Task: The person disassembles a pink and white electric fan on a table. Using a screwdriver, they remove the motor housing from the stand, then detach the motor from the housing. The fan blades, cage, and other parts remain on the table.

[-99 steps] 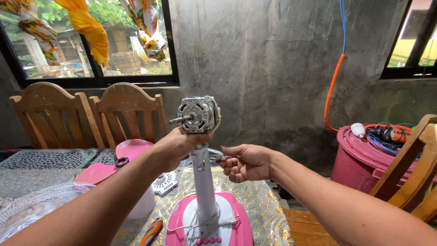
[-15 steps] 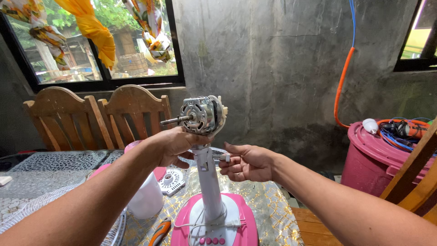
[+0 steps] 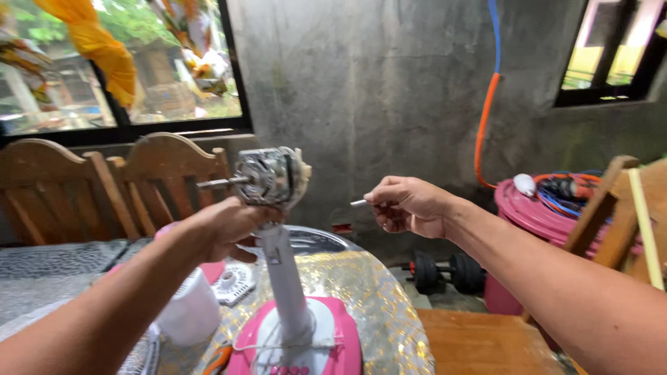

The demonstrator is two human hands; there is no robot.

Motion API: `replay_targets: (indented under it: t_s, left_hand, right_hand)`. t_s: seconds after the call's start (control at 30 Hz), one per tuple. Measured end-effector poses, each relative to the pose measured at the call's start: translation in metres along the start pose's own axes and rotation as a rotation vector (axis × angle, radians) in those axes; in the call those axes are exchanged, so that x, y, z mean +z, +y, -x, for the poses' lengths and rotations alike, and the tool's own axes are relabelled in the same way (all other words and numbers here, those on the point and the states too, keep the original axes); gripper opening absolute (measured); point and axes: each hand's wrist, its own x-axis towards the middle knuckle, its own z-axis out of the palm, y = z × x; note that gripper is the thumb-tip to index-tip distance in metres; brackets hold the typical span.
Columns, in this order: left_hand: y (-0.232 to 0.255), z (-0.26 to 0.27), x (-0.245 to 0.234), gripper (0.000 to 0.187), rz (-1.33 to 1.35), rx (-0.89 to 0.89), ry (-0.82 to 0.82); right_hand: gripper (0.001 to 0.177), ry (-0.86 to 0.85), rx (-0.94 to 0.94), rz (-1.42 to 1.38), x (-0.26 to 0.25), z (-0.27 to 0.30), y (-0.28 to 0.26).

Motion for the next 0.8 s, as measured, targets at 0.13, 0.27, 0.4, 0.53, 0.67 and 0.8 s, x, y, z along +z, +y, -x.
replay_targets:
  t_s: [0.13,0.27,0.4,0.53,0.67,0.8]
  left_hand:
    - [0.000,0.005,0.005,0.044,0.010,-0.031,0.032]
    - [0.001,0.011,0.009,0.043,0.006,0.002,0.019]
    - [-0.005,0.017,0.017,0.046,0.069,0.054,0.035]
    - [-0.013,0.023,0.024,0.050,0.143,0.126,0.080]
    - [-0.023,0.029,0.023,0.058,0.143,0.148,0.157]
    - [-0.029,0.032,0.022,0.066,0.158,0.196,0.205]
  right_hand:
    - [0.015,0.017,0.024,-0.024,0.011,0.017,0.001]
    - [0.016,-0.011,0.034,-0.038,0.025,0.019,0.005]
    - [0.017,-0.032,0.038,-0.030,0.041,0.014,0.006]
    - [0.016,-0.033,0.046,0.004,0.053,0.008,0.003]
    - [0.016,-0.053,0.049,-0.005,0.060,0.007,0.002]
    - [0.016,-0.046,0.067,0.009,0.069,0.008,0.001]
